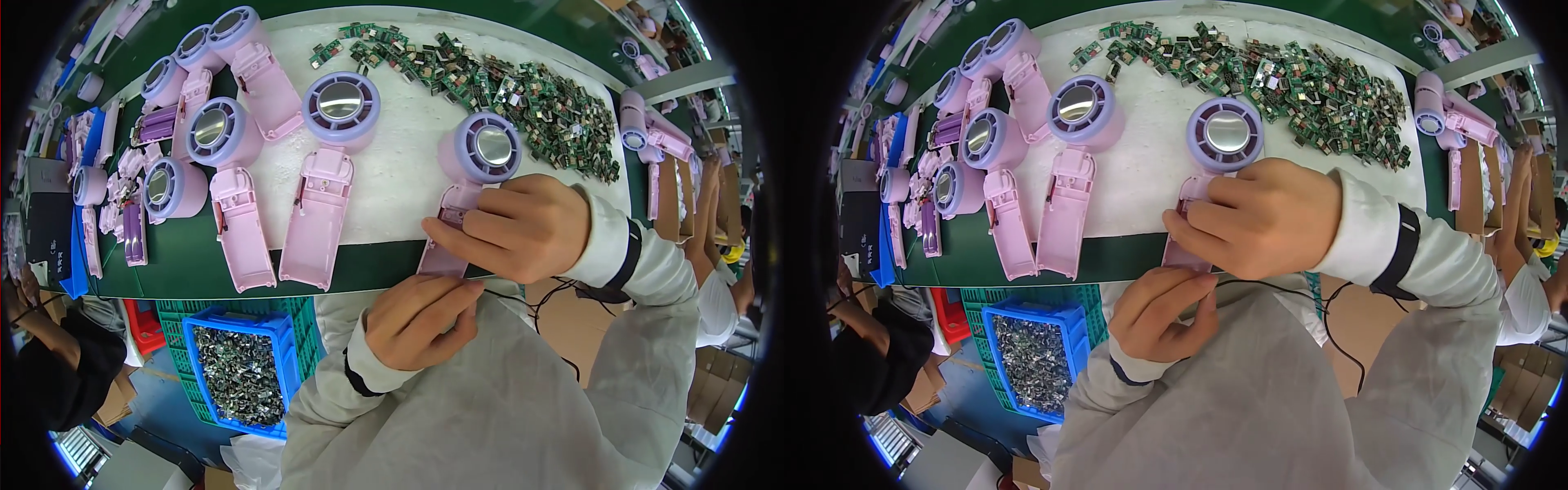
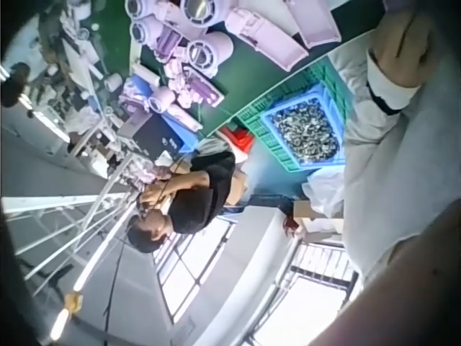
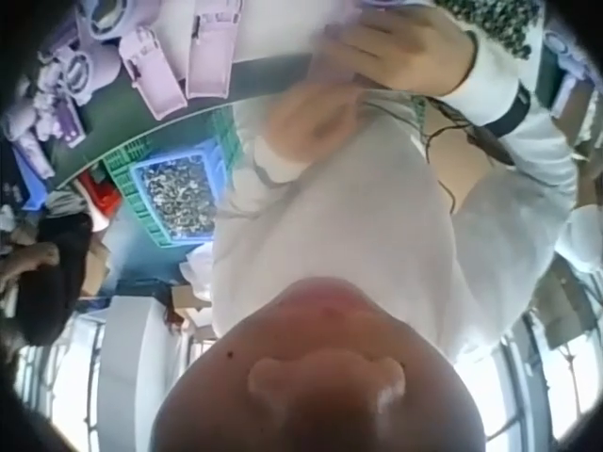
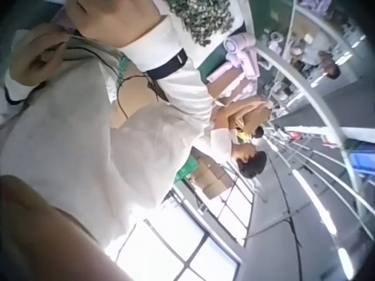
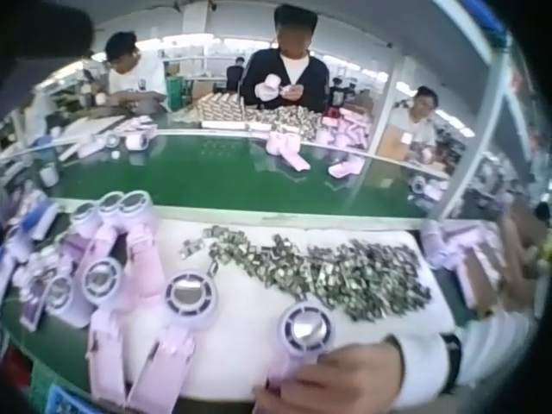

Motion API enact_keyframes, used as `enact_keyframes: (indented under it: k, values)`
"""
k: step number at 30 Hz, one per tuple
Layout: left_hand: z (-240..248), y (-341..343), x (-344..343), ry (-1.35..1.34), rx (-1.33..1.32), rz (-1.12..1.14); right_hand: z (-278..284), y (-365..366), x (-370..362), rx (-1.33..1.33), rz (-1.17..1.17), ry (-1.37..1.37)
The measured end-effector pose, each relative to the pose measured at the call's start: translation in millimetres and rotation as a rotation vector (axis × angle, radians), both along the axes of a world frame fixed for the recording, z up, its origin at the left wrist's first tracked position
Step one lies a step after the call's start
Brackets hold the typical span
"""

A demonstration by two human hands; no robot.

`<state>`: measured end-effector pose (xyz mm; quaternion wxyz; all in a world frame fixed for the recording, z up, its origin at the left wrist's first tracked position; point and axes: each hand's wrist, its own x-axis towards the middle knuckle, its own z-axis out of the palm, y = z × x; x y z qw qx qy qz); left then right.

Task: Assembling small electronic components into plastic handheld fan housings on a factory production line.

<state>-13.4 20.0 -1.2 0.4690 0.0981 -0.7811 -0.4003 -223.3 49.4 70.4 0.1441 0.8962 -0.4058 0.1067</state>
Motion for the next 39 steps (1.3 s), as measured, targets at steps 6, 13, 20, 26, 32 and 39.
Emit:
enact_keyframes:
  k: [6, 13, 20, 26, 32, 39]
  values:
    - [-1.2, 5.4, 5.4, 0.037, 0.006, 0.007, 9.2, 3.0, 0.9, -0.011, 0.058, -0.030]
    - [0.7, 7.6, 4.0, -0.003, 0.071, -0.028, 11.5, 6.8, 26.9, 0.216, -0.408, -0.372]
    - [12.2, -5.7, 10.7, -0.020, 0.314, 0.301, 14.0, 9.2, 30.9, 0.244, -0.438, -0.359]
    - [21.0, -8.0, 7.1, -0.067, 0.604, 0.198, 7.1, 9.8, 31.7, 0.280, -0.447, -0.449]
    - [27.8, -12.6, 1.9, -0.116, 0.551, 0.224, 2.1, 9.2, 28.1, 0.351, -0.443, -0.629]
    - [40.1, -18.7, -5.2, -0.102, 0.478, 0.172, 5.1, 10.3, 20.1, 0.435, -0.391, -0.648]
